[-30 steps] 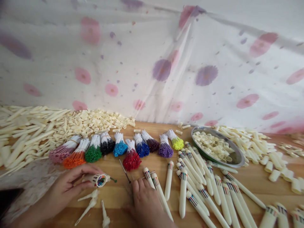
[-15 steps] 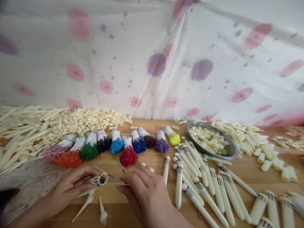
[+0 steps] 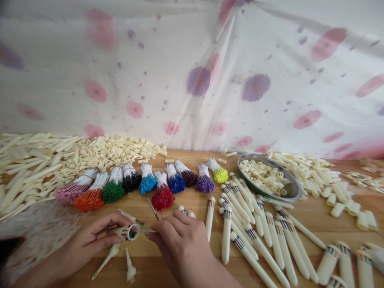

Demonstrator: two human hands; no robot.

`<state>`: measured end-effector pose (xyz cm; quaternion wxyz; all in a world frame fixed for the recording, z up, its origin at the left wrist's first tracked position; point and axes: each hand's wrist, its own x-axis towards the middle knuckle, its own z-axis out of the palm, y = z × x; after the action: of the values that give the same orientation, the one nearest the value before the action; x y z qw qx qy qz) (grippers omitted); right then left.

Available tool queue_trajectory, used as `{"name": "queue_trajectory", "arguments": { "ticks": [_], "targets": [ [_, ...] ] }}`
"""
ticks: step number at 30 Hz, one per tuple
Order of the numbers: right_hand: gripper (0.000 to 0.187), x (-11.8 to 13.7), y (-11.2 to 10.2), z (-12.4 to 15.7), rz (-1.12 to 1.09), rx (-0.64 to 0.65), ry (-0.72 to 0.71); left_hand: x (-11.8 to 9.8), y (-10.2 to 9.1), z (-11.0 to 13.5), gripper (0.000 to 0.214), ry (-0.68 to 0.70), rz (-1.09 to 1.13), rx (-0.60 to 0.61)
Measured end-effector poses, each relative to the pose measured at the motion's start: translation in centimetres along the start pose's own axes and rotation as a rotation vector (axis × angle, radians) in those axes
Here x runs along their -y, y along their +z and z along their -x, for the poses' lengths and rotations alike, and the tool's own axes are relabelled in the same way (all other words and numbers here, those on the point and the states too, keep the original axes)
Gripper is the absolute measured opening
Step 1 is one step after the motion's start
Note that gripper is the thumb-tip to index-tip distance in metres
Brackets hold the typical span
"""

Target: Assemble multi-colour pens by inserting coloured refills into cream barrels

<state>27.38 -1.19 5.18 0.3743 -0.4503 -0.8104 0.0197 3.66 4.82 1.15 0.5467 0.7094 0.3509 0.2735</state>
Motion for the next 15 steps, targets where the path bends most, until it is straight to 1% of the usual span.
{"name": "queue_trajectory", "arguments": {
  "ticks": [9,12,15],
  "targets": [
    [0.014,0.09,-0.09,-0.07,0.000,-0.013,-0.008,-0.15,0.16,0.06,0.018,0.011,-0.014,0.000],
    [0.016,0.05,0.02,0.04,0.002,-0.016,0.001,-0.16,0.25,0.05,0.017,0.028,-0.022,-0.047],
    [0.016,0.11,0.12,0.10,-0.018,-0.017,0.013,-0.22,0.35,0.08,0.014,0.095,-0.100,-0.103]
  ]
}}
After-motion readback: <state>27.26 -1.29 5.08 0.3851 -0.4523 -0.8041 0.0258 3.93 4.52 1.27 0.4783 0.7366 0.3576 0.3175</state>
